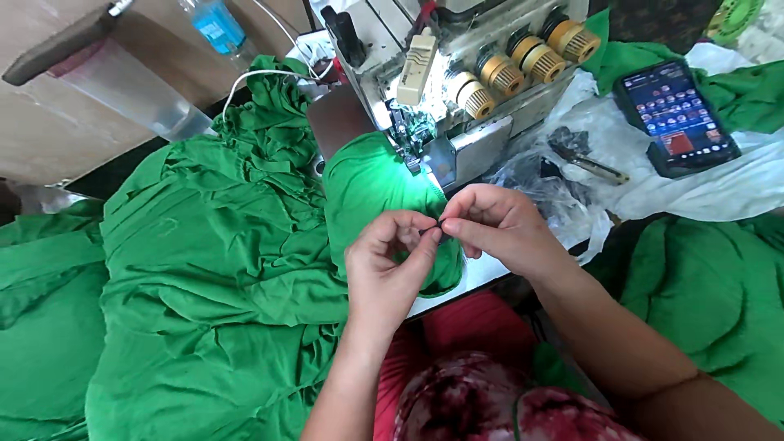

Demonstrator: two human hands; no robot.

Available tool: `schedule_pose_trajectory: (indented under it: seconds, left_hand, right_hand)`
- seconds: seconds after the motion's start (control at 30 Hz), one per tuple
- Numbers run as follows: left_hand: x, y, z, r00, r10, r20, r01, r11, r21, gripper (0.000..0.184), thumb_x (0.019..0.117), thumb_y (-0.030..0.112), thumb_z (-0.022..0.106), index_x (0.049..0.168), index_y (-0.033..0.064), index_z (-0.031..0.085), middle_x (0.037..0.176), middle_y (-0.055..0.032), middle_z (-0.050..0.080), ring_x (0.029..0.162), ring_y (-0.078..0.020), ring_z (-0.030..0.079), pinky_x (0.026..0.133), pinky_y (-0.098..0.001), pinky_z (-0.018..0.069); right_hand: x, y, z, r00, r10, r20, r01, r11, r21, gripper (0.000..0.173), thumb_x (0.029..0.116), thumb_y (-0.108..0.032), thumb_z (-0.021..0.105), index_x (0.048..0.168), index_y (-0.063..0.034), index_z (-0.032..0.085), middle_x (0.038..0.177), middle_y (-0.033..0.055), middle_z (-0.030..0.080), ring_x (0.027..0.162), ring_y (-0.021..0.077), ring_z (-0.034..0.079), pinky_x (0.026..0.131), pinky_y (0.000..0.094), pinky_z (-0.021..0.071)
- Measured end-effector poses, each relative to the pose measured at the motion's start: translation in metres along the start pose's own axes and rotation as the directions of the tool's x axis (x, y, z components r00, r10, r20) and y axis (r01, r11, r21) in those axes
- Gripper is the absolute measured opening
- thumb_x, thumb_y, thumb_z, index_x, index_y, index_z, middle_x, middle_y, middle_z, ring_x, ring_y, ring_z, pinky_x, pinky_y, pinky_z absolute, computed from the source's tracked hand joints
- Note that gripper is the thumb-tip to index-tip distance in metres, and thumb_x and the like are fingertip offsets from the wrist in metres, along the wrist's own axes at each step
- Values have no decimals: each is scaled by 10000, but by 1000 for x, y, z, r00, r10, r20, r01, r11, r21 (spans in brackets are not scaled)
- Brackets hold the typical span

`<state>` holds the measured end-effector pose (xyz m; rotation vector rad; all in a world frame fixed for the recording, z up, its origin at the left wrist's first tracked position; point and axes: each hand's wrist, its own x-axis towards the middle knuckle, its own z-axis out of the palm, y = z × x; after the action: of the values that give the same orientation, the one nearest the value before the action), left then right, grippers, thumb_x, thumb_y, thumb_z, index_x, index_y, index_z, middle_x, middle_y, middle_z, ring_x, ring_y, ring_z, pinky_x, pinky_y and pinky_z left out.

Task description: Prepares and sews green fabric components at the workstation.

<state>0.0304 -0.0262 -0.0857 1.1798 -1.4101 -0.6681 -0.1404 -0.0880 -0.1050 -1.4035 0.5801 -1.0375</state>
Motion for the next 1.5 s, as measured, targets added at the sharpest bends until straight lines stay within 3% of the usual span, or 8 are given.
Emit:
schedule_pose_trajectory:
  seconds: [0.2, 0.47, 0.73, 0.97, 1.23, 1.33, 1.43, 1.5]
  left_hand:
    - [35, -9, -9, 941, 291, 175, -340, 794, 504, 116, 958, 176, 701, 966, 68, 741, 1050, -87, 638, 1027, -155, 595, 901, -262, 483]
    - [51, -16, -16, 883, 234, 406, -448, 675, 586, 152, 985, 161, 642, 972, 76, 768, 1063, -74, 738, 1063, -220, 679, 924, -357, 529]
    - [53, -10, -16, 877, 233, 420, -464, 634, 619, 172, 1004, 134, 599, 976, 63, 753, 1038, -77, 748, 1041, -214, 693, 912, -351, 529]
    - [59, -15, -19, 881, 233, 413, -461, 622, 633, 178, 1017, 141, 594, 998, 57, 750, 1044, -104, 709, 1022, -235, 676, 893, -352, 536]
    - [57, -17, -17, 895, 240, 376, -440, 612, 657, 152, 994, 137, 633, 977, 57, 761, 1009, -94, 736, 1014, -229, 696, 904, -341, 541]
    - [58, -19, -16, 902, 248, 352, -427, 621, 657, 142, 987, 125, 644, 955, 54, 763, 990, -92, 746, 1011, -223, 704, 916, -336, 540]
    - [60, -12, -15, 909, 208, 360, -405, 636, 657, 134, 980, 106, 648, 962, 39, 763, 998, -110, 749, 1025, -250, 705, 931, -364, 533]
    - [62, -5, -14, 907, 187, 378, -401, 655, 640, 129, 965, 69, 655, 975, 2, 765, 1015, -155, 751, 1029, -293, 710, 944, -405, 526]
  right_hand:
    - [37, 4, -4, 991, 16, -131, -41, 981, -189, 50, 929, -74, 628, 909, -112, 652, 656, -72, 591, 508, -13, 494, 459, 135, 397]
    - [33, 7, -1, 979, -57, -194, -54, 852, -521, 163, 995, -204, 605, 1005, -42, 594, 723, -4, 544, 578, 27, 482, 538, 196, 437]
    - [-6, 20, -13, 993, 114, 33, -98, 946, -310, 118, 979, -181, 622, 1014, -109, 535, 705, -77, 590, 589, -45, 544, 542, 124, 449]
    - [6, 10, -17, 989, 48, 142, 13, 917, -398, 535, 951, -146, 601, 1473, -110, 490, 614, -94, 489, 518, -49, 464, 511, 115, 427]
    - [12, 8, -18, 983, 83, 166, 1, 891, -453, 702, 934, -152, 605, 1591, -115, 360, 564, -99, 430, 484, -38, 418, 468, 130, 378]
    - [7, 7, -16, 986, 157, 46, -124, 900, -419, 578, 949, -180, 659, 1489, -127, 460, 609, -78, 516, 481, -14, 480, 460, 148, 430]
    - [1, 5, -15, 972, 231, -50, -229, 872, -433, 176, 947, -206, 697, 1060, -124, 590, 615, -86, 553, 470, -18, 488, 438, 152, 412]
    - [0, 5, -15, 967, 249, -53, -249, 883, -397, 122, 949, -195, 699, 977, -117, 609, 615, -86, 564, 470, -27, 497, 437, 141, 419]
